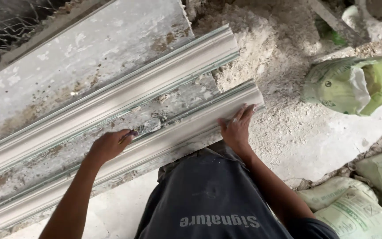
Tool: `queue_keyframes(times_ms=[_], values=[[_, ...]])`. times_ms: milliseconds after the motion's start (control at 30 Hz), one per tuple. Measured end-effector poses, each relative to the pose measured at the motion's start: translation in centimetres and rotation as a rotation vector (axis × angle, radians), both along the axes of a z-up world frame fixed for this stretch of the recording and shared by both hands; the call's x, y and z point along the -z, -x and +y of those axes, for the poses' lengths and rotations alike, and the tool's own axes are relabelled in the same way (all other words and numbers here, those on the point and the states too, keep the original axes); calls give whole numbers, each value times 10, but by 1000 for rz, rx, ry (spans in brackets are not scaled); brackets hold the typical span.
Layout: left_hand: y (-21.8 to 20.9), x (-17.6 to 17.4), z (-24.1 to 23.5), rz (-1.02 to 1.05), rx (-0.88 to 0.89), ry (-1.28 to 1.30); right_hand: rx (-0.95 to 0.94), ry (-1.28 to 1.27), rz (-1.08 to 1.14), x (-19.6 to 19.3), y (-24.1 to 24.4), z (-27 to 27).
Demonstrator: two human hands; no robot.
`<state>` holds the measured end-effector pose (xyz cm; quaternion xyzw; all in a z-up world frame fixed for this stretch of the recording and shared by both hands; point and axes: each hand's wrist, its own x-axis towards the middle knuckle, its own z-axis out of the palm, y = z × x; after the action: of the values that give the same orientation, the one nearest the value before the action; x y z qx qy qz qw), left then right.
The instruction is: The person uses a utility knife to scrape dust and debris from the surface of long white moldings laid on a concrete floor. The person repeatedly scrapes along the length of the moldings, occasionally lifting and repositioning them to access different areas.
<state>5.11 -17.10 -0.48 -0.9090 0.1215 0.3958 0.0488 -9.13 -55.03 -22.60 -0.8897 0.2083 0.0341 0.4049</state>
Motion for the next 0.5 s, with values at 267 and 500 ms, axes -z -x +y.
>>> queue_keyframes(times_ms=[267, 500], values=[[-1, 120, -173, -105, -109, 332, -33, 1, 101, -11, -7, -1], [-38, 147, -357, -267, 334, 468, 28, -75, 120, -25, -9, -3]])
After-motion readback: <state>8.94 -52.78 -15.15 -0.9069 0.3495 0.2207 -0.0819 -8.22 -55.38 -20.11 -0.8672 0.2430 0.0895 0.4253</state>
